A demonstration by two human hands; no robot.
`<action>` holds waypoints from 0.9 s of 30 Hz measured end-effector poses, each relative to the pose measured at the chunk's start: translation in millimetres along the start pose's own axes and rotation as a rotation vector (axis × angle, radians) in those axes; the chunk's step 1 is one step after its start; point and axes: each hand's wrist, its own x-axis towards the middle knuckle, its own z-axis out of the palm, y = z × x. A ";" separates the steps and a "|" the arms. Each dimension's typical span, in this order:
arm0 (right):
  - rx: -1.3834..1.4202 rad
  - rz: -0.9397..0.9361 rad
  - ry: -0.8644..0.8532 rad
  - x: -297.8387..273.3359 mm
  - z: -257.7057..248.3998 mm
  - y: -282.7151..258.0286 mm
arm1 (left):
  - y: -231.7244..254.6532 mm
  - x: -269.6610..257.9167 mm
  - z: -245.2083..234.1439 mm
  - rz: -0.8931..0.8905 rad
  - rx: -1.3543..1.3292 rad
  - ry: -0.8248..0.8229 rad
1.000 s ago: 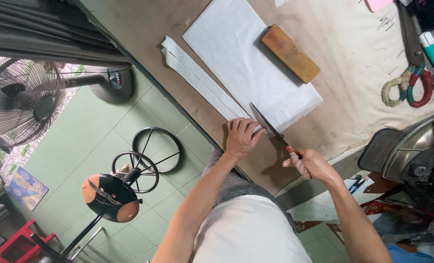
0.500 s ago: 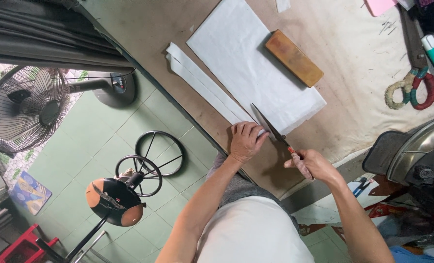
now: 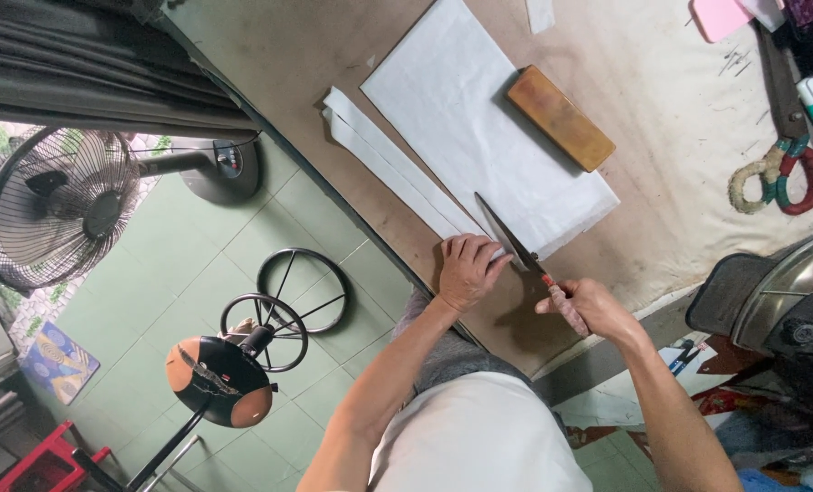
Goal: The person uses shears to cut a large piece of white fabric into long, narrow strips on a work table. The person holds the fabric steady with one hand while cutting with the other, creating several parallel strips.
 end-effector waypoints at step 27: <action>-0.003 -0.014 -0.045 13.4 7.8 -26.8 | -89.6 65.9 -19.7 -0.120 0.092 0.150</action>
